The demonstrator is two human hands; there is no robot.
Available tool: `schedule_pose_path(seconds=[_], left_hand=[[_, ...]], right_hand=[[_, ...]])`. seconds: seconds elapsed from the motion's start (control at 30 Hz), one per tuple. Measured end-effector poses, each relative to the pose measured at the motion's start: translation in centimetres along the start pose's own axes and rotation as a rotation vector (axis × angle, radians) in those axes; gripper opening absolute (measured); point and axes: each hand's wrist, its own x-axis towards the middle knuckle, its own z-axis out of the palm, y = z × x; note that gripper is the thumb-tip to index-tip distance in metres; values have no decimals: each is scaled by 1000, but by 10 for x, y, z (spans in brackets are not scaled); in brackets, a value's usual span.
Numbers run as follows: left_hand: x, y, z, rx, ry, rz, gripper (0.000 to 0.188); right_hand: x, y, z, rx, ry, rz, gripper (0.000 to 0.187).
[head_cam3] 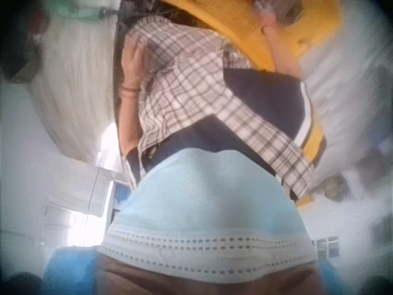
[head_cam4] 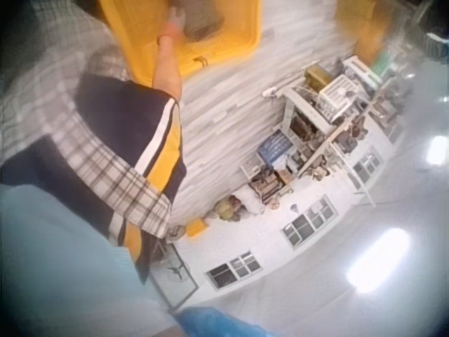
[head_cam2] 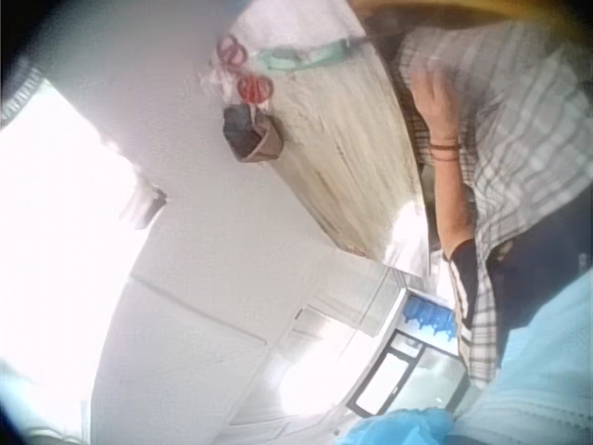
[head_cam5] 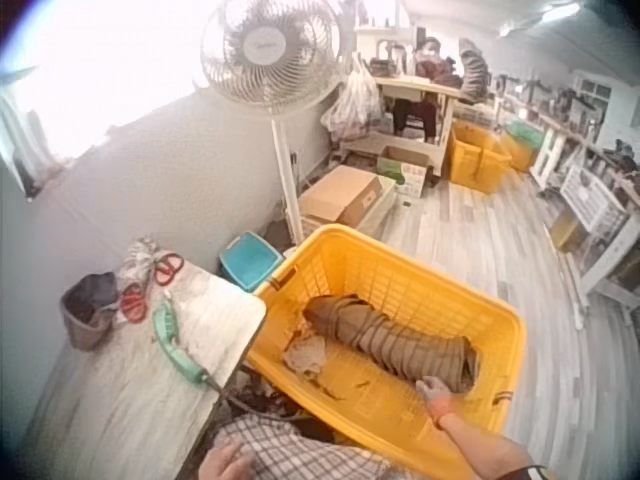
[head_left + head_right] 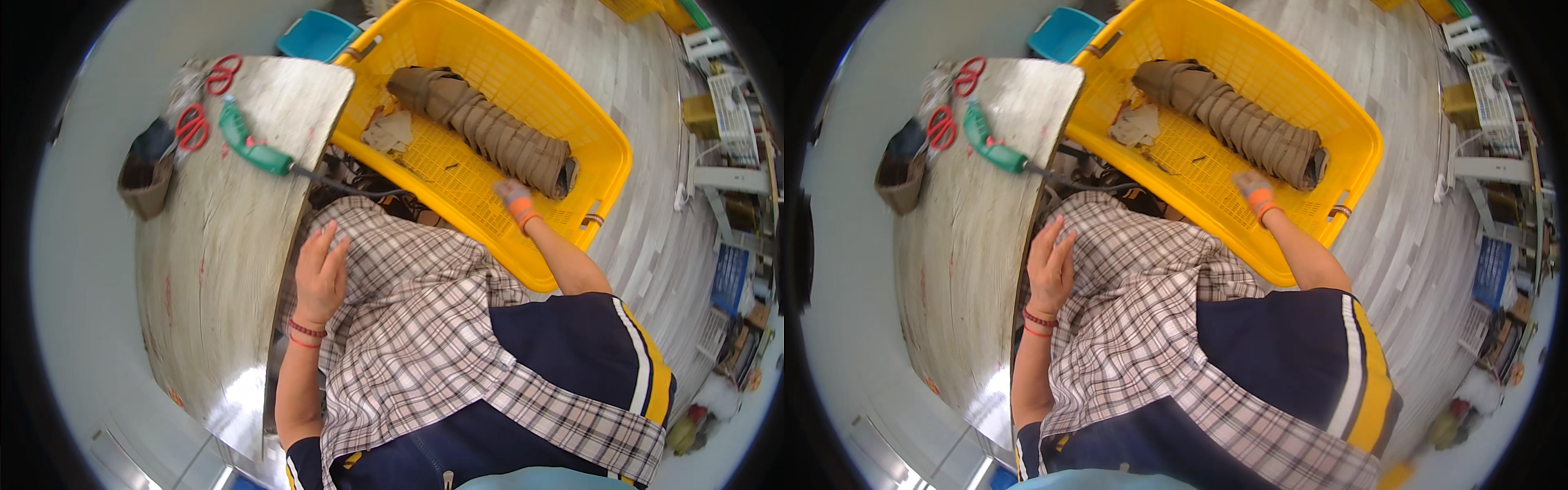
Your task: The person trims the interior lining of a brown boot using red-handled scissors, then uses a green electric trimmer to cut the exterior fabric. The person places the trimmed boot into a yellow basket and repeats the process with another boot.
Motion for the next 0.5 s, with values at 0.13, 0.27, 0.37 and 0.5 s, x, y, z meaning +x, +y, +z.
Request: schedule_pose_path(seconds=[0.13,0.27,0.37,0.5], left_hand=[[-44,0,14,19,-39,-36,30],[-58,17,18,105,-15,-73,37],[-49,26,12,118,-20,-72,38],[-19,34,-6,-20,-48,-2,34]], right_hand=[[-4,1,-98,475,635,367,68],[7,28,-136,607,536,662,67],[11,13,-127,625,454,722,69],[-10,-9,-98,601,407,829,71]])
